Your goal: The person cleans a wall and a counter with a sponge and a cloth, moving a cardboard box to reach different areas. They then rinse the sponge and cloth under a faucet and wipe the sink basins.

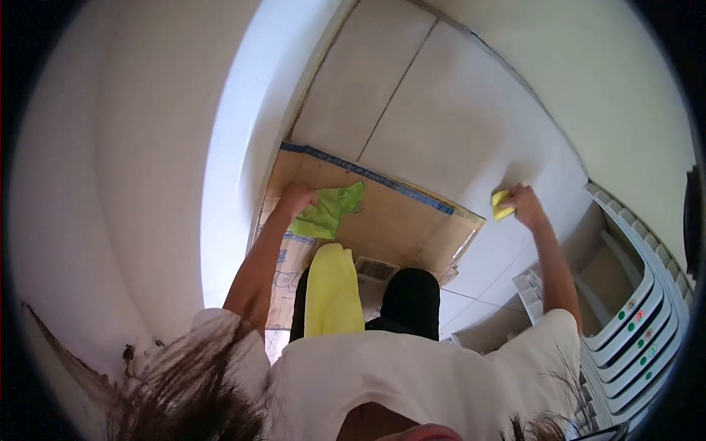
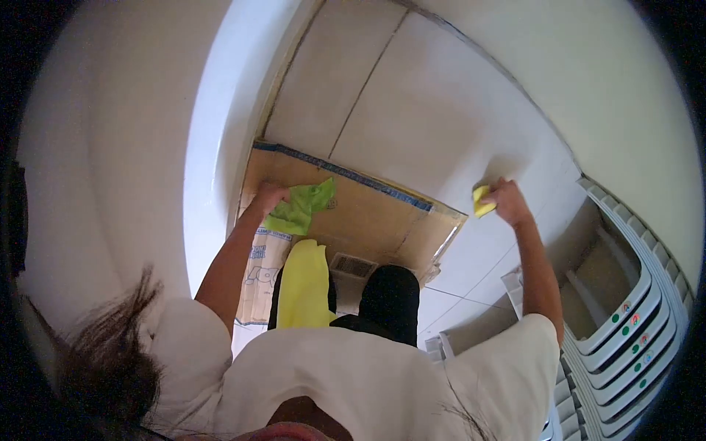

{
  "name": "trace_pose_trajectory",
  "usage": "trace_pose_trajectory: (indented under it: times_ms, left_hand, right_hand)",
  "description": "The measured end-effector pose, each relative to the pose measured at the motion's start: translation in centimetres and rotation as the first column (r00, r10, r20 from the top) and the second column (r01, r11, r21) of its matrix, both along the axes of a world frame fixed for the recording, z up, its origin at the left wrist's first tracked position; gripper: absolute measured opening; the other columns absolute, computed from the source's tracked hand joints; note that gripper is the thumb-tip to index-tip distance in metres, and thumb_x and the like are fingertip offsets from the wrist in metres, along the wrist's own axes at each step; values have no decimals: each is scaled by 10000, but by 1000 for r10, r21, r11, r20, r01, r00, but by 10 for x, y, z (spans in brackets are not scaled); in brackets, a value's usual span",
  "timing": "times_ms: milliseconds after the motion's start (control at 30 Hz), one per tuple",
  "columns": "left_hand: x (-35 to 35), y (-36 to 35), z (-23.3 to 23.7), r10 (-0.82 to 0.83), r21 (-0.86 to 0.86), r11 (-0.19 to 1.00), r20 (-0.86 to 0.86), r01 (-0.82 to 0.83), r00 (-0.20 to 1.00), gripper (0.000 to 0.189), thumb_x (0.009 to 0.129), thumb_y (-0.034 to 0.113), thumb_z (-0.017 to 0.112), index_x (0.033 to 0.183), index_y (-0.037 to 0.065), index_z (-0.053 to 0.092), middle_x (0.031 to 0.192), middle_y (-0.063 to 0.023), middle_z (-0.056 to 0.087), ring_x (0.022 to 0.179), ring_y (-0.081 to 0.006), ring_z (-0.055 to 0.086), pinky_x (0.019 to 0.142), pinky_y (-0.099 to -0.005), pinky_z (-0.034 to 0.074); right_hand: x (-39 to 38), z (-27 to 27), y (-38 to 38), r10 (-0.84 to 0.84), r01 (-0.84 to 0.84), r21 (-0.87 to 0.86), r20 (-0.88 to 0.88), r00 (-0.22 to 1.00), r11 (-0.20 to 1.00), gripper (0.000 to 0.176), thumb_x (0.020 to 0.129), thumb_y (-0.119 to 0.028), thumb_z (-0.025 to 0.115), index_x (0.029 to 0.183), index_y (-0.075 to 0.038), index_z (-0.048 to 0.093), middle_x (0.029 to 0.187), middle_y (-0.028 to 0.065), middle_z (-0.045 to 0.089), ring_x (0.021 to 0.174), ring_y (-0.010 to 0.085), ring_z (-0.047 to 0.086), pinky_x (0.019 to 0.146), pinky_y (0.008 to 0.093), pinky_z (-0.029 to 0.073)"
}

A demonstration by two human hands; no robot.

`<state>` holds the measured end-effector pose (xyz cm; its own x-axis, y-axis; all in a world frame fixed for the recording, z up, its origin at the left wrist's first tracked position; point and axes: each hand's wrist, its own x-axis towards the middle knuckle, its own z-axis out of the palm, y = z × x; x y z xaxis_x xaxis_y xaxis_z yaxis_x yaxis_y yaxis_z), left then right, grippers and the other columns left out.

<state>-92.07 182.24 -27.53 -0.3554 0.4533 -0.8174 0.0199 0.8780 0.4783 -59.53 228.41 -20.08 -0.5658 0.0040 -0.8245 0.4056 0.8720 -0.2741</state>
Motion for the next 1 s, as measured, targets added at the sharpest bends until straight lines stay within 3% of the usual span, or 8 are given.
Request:
trace_pose_trajectory:
  times_ms: [133,233,433,533,567,600,800,1000]
  left_hand:
    - [-4,-1,-3,-163,-81,984,-31,160,986,210,613,256,610,628,49,644,723,-176,618,716,-315,599,643,-383,463]
    - [2,-21,-37,-326,39,942,-127,333,937,214,619,260,606,625,49,643,726,-185,619,710,-325,598,633,-390,464]
    - [2,-21,-32,-474,158,842,-237,515,848,227,595,259,632,645,39,656,710,-198,616,697,-324,600,635,-368,466]
    - [-1,-9,-23,92,-134,988,143,-73,985,241,581,242,644,663,16,652,697,-195,606,694,-313,599,642,-356,465]
    - [4,-22,-41,-19,-33,999,83,22,996,238,577,238,641,644,9,644,678,-197,599,668,-316,594,636,-361,465]
    - [7,-31,-58,-124,64,990,0,123,992,236,574,233,639,625,3,637,660,-199,592,641,-319,589,630,-365,464]
    - [-4,5,-1,-50,-116,992,76,58,996,231,585,214,634,599,-14,601,668,-188,588,672,-295,579,669,-357,462]
    - [-4,8,6,-238,7,971,-42,238,970,235,590,223,642,609,-9,605,684,-200,600,636,-311,572,634,-370,459]
  right_hand:
    - [-158,8,-61,79,-127,-2,-775,627,992,490,592,96,538,980,-173,670,923,89,542,873,286,493,788,392,395]
    - [-300,-16,-142,-44,-228,-151,-909,415,962,427,636,58,524,987,-151,647,936,88,539,912,275,496,835,378,375]
    - [-241,-63,-172,63,-220,-137,-699,713,966,193,755,-193,555,918,-173,656,1000,51,566,1012,237,500,882,377,387]
    - [-97,-51,-96,64,-105,-15,-699,712,994,164,698,-74,554,841,-87,632,971,71,553,979,277,496,858,399,406]
    - [-47,-39,-64,227,-228,72,-570,790,971,169,715,-44,537,864,-35,616,1021,109,553,1001,300,500,857,403,408]
    - [-21,-21,-43,296,-300,74,58,953,951,213,706,-62,548,908,-24,605,1041,130,561,1025,299,502,872,402,403]
    - [-55,27,-35,88,-30,171,-342,935,985,293,628,-30,585,874,-165,668,877,86,559,950,268,510,779,388,419]
    - [-256,0,-176,-306,203,-240,-852,425,949,248,711,-117,565,944,-102,649,810,118,552,832,284,519,716,383,406]
